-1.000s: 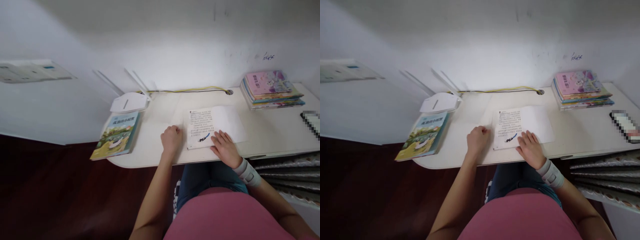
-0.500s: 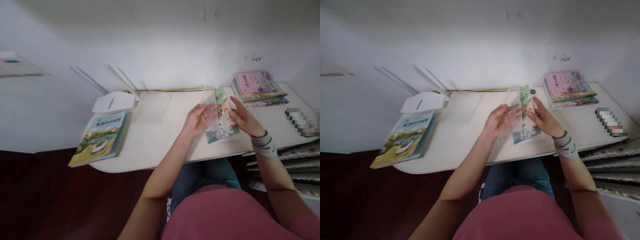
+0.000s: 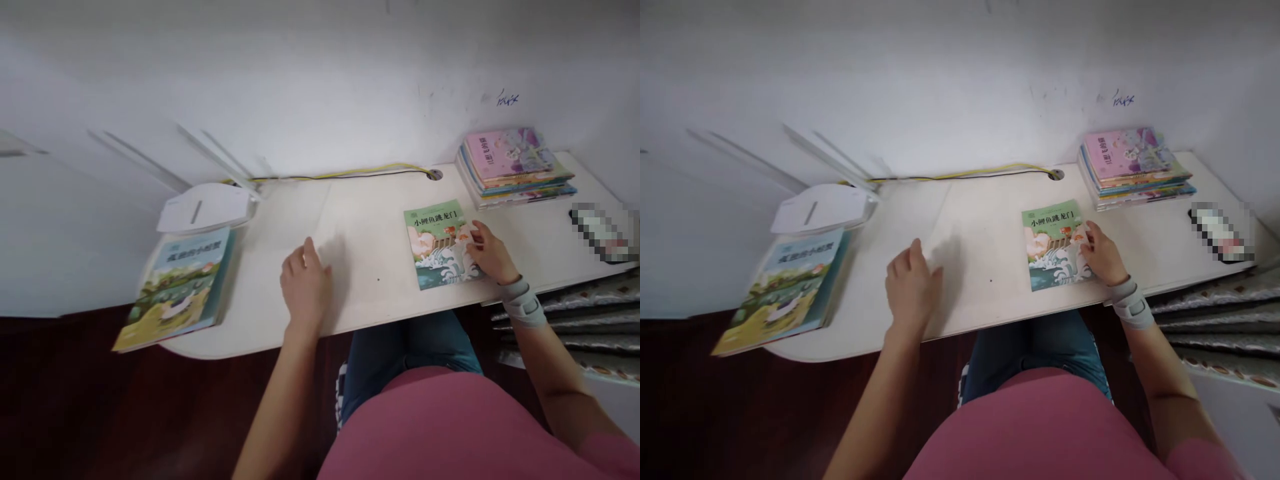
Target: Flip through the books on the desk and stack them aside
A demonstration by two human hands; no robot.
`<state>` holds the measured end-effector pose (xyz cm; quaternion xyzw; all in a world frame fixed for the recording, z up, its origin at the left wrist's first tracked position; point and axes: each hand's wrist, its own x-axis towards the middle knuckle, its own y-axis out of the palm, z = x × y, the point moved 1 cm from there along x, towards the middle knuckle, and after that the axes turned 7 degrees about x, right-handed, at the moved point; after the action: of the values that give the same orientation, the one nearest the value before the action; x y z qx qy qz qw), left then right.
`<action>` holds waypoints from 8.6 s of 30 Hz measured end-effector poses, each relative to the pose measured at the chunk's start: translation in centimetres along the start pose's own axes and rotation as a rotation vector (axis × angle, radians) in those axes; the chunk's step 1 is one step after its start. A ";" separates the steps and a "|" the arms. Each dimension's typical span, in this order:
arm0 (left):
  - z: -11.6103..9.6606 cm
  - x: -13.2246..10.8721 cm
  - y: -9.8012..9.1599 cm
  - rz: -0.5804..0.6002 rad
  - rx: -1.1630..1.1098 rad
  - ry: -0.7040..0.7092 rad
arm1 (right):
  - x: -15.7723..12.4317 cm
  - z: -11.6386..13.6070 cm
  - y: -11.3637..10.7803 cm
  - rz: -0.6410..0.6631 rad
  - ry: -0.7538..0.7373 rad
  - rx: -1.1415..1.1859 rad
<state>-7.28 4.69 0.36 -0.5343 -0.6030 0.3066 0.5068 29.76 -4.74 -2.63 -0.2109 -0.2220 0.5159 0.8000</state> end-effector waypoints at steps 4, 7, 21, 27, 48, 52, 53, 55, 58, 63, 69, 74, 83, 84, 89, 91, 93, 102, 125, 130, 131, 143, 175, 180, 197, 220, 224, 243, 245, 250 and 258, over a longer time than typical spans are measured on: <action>-6.4 -1.9 1.2 -0.015 -0.071 0.421 | 0.0 -0.2 -0.1 -0.113 -0.100 -0.280; -10.4 -2.5 3.8 0.216 -0.144 0.612 | -0.1 -0.9 0.0 -0.088 -0.093 -0.230; -11.8 -3.0 7.4 0.373 0.123 0.603 | -1.2 1.2 -0.4 -0.158 -0.074 0.327; -12.0 -3.1 7.8 0.331 0.106 0.605 | -0.6 2.0 0.4 -0.212 -0.055 0.677; -6.2 0.9 4.4 0.369 0.139 0.492 | 0.7 11.2 7.1 0.303 -0.603 -0.367; -4.3 1.0 5.1 0.294 0.131 0.455 | 0.4 11.5 8.9 0.324 -0.602 -0.505; -4.3 0.9 5.2 0.273 0.131 0.444 | 0.3 11.6 9.4 0.320 -0.597 -0.529; -4.5 0.8 5.2 0.240 0.134 0.423 | 0.2 11.6 10.4 0.312 -0.587 -0.564; -4.6 0.6 5.1 0.218 0.124 0.403 | 0.2 11.5 11.7 0.306 -0.586 -0.586; -4.4 0.5 5.1 0.229 0.108 0.404 | -0.2 11.7 12.9 0.310 -0.585 -0.566; -4.5 0.4 5.0 0.285 0.130 0.423 | 1.0 12.2 12.3 0.346 -0.567 -0.535; -4.5 0.3 4.9 0.289 0.137 0.425 | 6.5 10.7 11.1 0.250 -0.488 -0.477; -4.7 -0.1 5.4 0.249 0.129 0.399 | 7.9 7.7 10.8 0.129 -0.431 -0.502; -4.8 0.0 5.3 0.248 0.132 0.398 | 7.7 7.8 10.9 0.128 -0.438 -0.507; -5.6 1.5 4.5 0.264 0.181 0.358 | 7.0 8.9 11.7 0.128 -0.491 -0.510; -6.0 2.7 4.3 0.292 0.202 0.354 | 6.9 9.1 11.7 0.126 -0.487 -0.517; -6.1 3.9 4.5 0.332 0.200 0.399 | 6.7 9.3 11.6 0.136 -0.473 -0.532; -5.4 4.9 6.7 0.343 0.175 0.421 | 6.1 10.3 11.6 0.185 -0.432 -0.632; -5.2 4.6 6.7 0.180 0.062 0.403 | 6.5 9.3 11.9 0.234 -0.505 -0.600; -5.2 4.5 6.5 0.182 0.052 0.390 | 6.5 9.2 11.9 0.231 -0.493 -0.623; -5.2 4.5 6.5 0.182 0.044 0.391 | 6.6 9.2 11.9 0.242 -0.495 -0.622; -5.0 5.0 6.7 0.188 -0.007 0.379 | 7.4 8.6 11.5 0.332 -0.523 -0.562; -11.8 -2.0 2.9 0.229 0.010 0.552 | 7.3 4.4 8.7 0.294 -0.410 -0.141; -15.6 -6.1 3.9 0.314 0.053 0.530 | 7.2 4.6 8.7 0.282 -0.422 -0.139; -14.0 -5.9 4.9 0.337 -0.014 0.481 | 6.9 4.9 9.0 0.343 -0.473 -0.254; -12.7 -5.8 4.4 0.369 0.032 0.473 | 5.8 6.5 9.5 0.481 -0.524 -0.538; -12.8 -5.7 4.7 0.390 0.044 0.467 | 5.7 6.8 10.0 0.482 -0.474 -0.567; -11.7 -6.5 4.8 0.291 0.176 0.440 | 4.7 7.1 10.3 0.470 -0.596 -0.642; -11.6 -6.6 4.9 0.295 0.178 0.435 | 4.6 6.9 10.4 0.482 -0.599 -0.649; -11.5 -6.7 4.9 0.323 0.190 0.437 | 4.9 6.7 10.6 0.526 -0.578 -0.680; -10.0 -3.9 3.1 0.313 0.300 0.459 | 2.4 9.7 11.2 0.412 -0.513 -0.824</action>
<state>2.80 -0.03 -0.59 -0.5950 -0.3314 0.3377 0.6497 16.92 2.80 -0.79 -0.4143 -0.5492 0.5674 0.4526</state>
